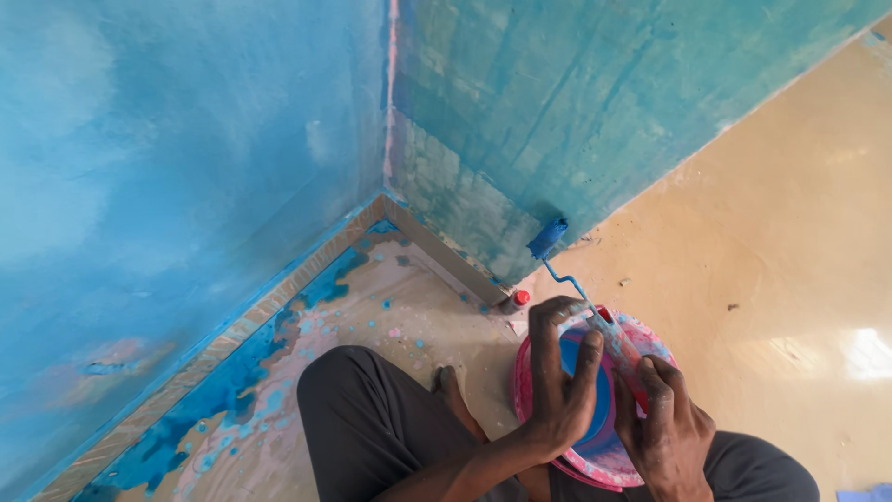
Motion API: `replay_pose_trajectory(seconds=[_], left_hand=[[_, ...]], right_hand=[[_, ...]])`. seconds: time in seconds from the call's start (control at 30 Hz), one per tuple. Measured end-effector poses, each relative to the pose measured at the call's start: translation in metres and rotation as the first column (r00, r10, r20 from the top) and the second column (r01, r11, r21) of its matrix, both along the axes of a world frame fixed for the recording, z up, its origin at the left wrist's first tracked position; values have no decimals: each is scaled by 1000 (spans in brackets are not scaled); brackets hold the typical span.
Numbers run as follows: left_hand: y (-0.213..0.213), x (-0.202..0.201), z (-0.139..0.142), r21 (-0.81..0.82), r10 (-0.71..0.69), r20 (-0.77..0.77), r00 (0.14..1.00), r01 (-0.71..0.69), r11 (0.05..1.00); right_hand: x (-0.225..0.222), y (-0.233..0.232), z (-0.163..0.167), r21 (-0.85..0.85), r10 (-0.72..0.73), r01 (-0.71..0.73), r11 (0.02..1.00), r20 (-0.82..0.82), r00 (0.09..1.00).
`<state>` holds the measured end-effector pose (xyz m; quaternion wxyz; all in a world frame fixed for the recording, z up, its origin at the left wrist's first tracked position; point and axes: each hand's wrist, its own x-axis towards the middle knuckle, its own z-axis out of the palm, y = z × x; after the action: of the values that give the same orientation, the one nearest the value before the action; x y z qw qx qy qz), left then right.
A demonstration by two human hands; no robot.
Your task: The person sits on the floor and uses a paint roller to apply blue paint to the lower section of a wall. They repeatedly dip the roller into a bucket of paint and roll it along the wall surface, covering the existing pink and white areas.
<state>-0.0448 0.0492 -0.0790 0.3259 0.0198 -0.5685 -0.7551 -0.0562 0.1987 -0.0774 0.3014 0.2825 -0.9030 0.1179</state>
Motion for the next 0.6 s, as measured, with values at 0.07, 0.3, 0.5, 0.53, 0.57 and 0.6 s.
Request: replay_pose_trajectory(seconds=[0.07,0.3,0.5,0.53,0.57,0.6], left_hand=[[5,3,-3,-29,-23,-35,999,22,999],[15,9,-7,-32,-88,-39,995,87,996],[-2,-5,-7,91,-54,-33,998,57,994],[-7,-9,-8,129,-49,-21,999,52,990],[-14,-13,-9,151,-37,-6,999,37,988],[-20,-17,-11,174,-24,7,1000,22,984]], right_hand=[[3,5,-1,4,0,0,1000,-5,1000],[9,15,1,35,-66,66,997,23,998],[-2,-21,11,23,-13,13,1000,4,1000],[-7,-31,10,12,13,-13,1000,5,1000],[-12,-41,10,0,38,-38,999,4,999],[-16,-48,10,-11,64,-64,998,1,998]])
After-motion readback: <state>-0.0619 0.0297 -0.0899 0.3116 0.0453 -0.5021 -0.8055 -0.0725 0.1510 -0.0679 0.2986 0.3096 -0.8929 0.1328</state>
